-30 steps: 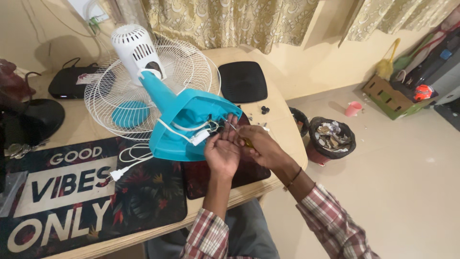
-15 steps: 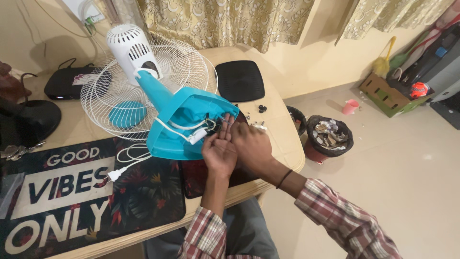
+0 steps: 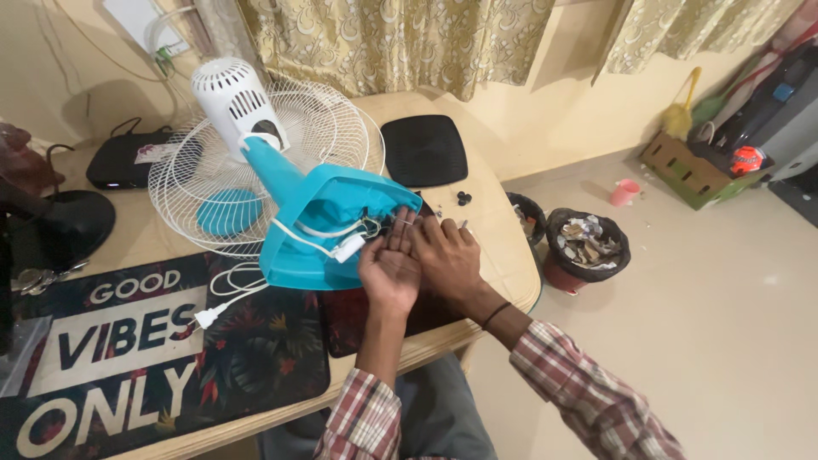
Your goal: The person uses a screwdriver to remove screws from the back cover of a small electric fan. They then remove the cover to expose the internal wiring and motor components.
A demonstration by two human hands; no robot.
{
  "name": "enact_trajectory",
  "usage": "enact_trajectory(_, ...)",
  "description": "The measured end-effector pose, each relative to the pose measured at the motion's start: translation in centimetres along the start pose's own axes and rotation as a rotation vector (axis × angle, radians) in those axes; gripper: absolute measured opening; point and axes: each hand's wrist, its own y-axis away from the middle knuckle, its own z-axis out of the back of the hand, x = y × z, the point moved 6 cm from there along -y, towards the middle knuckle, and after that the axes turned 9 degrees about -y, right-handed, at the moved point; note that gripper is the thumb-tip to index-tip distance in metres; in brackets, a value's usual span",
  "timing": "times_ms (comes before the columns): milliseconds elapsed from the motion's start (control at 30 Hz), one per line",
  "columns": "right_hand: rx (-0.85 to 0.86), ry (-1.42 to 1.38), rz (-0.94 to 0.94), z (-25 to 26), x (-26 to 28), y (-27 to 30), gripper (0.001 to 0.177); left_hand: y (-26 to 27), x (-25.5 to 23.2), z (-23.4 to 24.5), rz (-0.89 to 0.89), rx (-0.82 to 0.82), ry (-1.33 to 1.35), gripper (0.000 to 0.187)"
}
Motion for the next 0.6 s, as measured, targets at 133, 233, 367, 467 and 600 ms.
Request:
enact_trajectory(133, -0.02, -0.157, -0.148, -0.6, -1.0, 0.8, 0.02, 0.5, 0.0, 0.5, 0.055, -0.09, -0.006, 0.056)
enact_trajectory(233, -0.011, -0.388, -0.437, -0.7, -2.8, 2.5, 0.014, 1.8, -0.5, 0.8, 0.085, -0.13, -0.067, 0.054)
enact_trajectory(367, 0.155, -1.671, -1.228, -4.1, -3.7, 6.6, 0.013, 3.7, -1.2, 0.9, 0.095, -0.115, -0.099, 0.047)
enact_trajectory(467, 0.185, -2.241, -1.455, -4.6, -2.5, 6.9, 0.025, 4.6, -0.5, 1.3, 0.131, -0.194, -0.262, 0.04)
enact_trajectory(600, 0.221, -2.457, -1.485, -4.7, -1.9, 7.1, 0.038, 6.5, -2.1, 1.9, -0.076, -0.286, -0.809, 0.035)
